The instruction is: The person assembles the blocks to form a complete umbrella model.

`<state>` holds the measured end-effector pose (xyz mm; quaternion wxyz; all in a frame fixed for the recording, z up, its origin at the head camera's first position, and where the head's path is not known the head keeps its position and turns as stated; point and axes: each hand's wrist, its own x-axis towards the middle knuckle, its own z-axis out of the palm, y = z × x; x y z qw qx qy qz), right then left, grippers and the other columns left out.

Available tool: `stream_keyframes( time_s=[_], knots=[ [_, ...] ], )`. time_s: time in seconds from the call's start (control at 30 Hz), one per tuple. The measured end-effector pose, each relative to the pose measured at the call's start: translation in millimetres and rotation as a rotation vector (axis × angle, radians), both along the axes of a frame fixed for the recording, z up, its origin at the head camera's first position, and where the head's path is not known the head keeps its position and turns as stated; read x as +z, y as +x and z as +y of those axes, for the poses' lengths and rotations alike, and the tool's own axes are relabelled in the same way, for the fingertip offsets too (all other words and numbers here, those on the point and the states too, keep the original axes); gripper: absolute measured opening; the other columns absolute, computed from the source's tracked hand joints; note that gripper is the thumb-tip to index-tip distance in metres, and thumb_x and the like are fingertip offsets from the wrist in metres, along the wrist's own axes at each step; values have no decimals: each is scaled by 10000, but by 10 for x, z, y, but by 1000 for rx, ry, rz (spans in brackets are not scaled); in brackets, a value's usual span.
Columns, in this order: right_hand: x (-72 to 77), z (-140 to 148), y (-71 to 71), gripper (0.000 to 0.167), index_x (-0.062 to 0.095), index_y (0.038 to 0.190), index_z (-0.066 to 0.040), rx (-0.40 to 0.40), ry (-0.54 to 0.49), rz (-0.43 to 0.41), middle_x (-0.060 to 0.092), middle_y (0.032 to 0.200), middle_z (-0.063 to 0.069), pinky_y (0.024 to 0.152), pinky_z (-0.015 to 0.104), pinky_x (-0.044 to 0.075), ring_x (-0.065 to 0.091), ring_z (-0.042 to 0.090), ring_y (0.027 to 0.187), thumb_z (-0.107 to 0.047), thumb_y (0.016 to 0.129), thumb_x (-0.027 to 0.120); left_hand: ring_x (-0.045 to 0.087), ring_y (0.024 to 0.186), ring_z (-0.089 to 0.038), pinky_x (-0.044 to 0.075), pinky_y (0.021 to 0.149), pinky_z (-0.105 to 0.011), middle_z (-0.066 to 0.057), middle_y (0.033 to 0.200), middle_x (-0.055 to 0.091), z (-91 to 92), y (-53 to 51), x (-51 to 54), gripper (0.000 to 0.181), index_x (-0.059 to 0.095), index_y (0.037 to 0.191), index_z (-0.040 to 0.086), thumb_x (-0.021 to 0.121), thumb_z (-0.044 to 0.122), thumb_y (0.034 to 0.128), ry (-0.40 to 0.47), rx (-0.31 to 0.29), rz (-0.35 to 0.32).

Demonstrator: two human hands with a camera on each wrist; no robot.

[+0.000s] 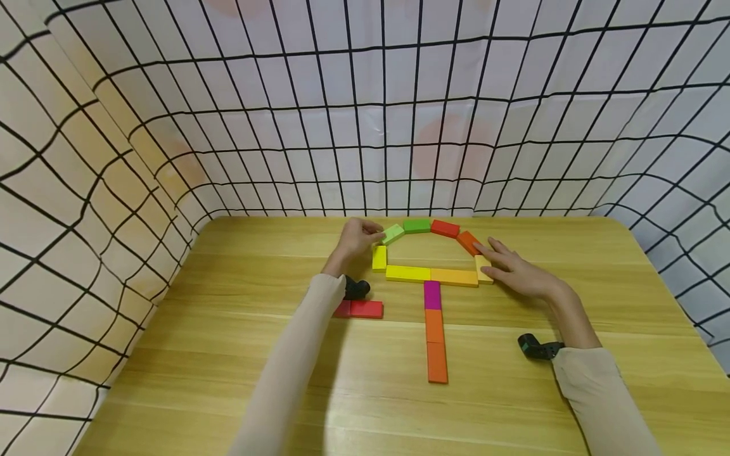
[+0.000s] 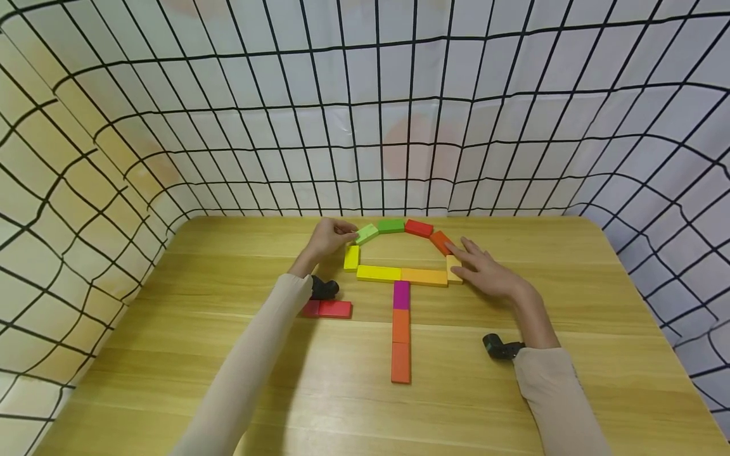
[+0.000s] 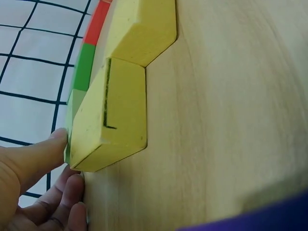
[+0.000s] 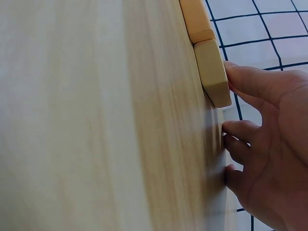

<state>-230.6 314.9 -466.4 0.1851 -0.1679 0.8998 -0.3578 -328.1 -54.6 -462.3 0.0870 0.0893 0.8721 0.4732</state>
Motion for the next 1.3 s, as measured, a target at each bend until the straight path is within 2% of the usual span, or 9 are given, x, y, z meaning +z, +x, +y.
stream_keyframes(
  time_s=[0.23, 0.63, 0.8, 0.93, 1.07, 1.3],
  knots=[
    [1, -12, 0, 664, 171, 1667, -117, -3, 5, 1, -108, 1719, 261, 1155, 828, -27, -147, 543, 1555, -368, 1115, 441, 652, 944, -230, 532, 763, -239, -187, 1159, 756, 10, -2, -7, 234, 773, 1152, -15, 729, 128, 973, -23, 18, -2],
    [-3, 7, -2, 663, 170, 1668, -119, 2, -1, 3, -112, 1718, 262, 1153, 828, -35, -152, 543, 1555, -360, 1115, 445, 627, 935, -214, 512, 767, -235, -178, 1147, 755, 38, -6, 3, 256, 773, 1157, -5, 738, 167, 972, -61, -2, -3],
    [4, -7, -4, 662, 168, 1668, -118, 6, -2, 2, -111, 1718, 262, 1158, 824, -32, -150, 532, 1560, -356, 1116, 443, 646, 1034, -271, 553, 834, -297, -177, 1190, 729, 87, -48, 38, 278, 748, 1199, 10, 721, 188, 986, -61, -28, -7],
    [5, -13, 0, 658, 168, 1669, -125, 1, 6, 2, -104, 1720, 260, 1162, 822, -23, -139, 531, 1563, -358, 1116, 440, 645, 1126, -307, 572, 883, -341, -198, 1255, 700, 185, -106, 68, 342, 705, 1291, 16, 702, 197, 1002, -55, -52, -8],
    [-1, -26, -9, 657, 171, 1671, -148, -6, 12, 2, -97, 1724, 249, 1163, 822, -16, -132, 531, 1565, -371, 1115, 441, 646, 1151, -302, 572, 907, -358, -196, 1291, 692, 283, -168, 82, 389, 667, 1368, 50, 686, 207, 1013, -92, -66, -6],
    [-14, -7, -6, 655, 171, 1670, -158, -17, 27, 2, -92, 1727, 243, 1155, 831, -14, -130, 547, 1559, -375, 1114, 441, 581, 1318, -313, 523, 1081, -420, -196, 1421, 626, 431, -208, 114, 377, 666, 1384, 79, 658, 196, 1026, -129, -107, 6]
  ],
)
